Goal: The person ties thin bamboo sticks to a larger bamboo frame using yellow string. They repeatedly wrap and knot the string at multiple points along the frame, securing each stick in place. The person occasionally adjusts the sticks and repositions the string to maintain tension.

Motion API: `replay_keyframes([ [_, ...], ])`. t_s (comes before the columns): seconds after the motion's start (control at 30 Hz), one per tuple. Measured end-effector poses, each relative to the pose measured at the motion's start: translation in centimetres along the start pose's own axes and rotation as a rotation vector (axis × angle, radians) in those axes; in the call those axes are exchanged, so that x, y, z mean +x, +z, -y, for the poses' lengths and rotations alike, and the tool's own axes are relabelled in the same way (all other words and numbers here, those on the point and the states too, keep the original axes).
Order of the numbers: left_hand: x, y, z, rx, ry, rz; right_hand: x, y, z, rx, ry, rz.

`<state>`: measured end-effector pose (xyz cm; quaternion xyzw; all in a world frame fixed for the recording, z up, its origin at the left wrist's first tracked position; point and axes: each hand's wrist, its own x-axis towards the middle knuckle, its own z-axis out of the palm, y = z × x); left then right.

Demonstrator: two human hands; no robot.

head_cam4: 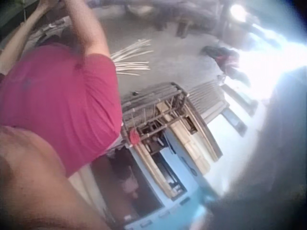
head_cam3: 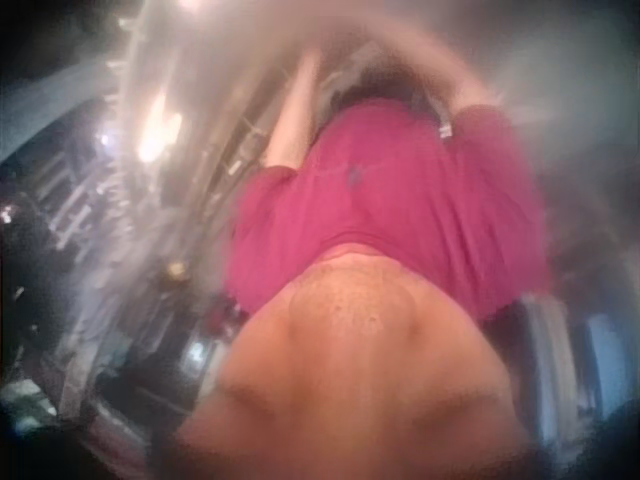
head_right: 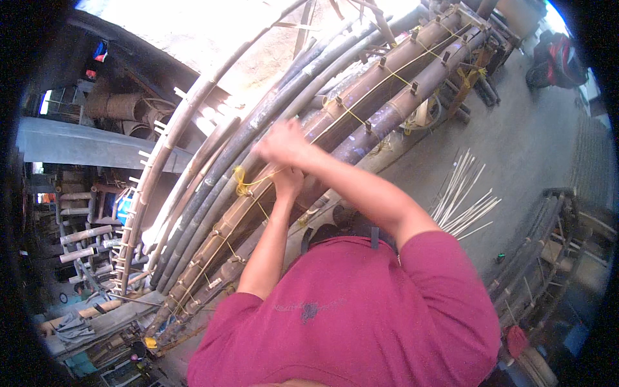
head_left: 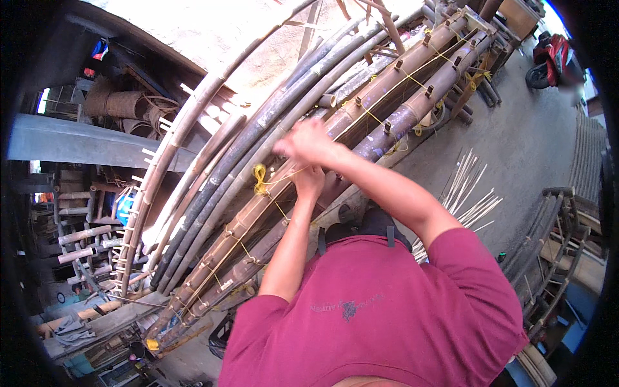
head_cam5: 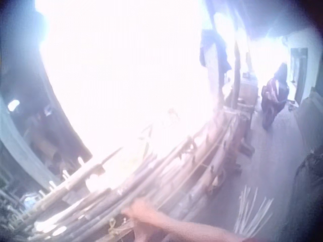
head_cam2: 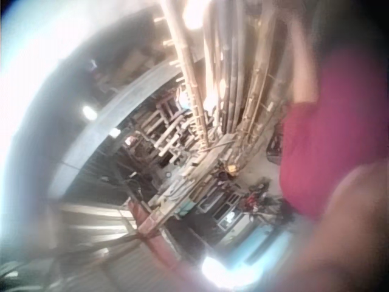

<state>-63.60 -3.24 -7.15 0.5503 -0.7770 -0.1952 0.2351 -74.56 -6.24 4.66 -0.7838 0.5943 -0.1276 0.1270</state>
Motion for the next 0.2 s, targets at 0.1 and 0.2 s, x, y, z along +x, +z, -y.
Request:
replay_keyframes([
  [0.1,0.6,-0.9,-2.7,-0.117,-0.049,0.123,1.9,5.1,-7.3,0.363,0.215,0.055],
  [0.2,0.3,-0.2,-0.1,-0.122,-0.071,0.098,1.8,2.7,-5.3,1.308,0.092,0.286],
])
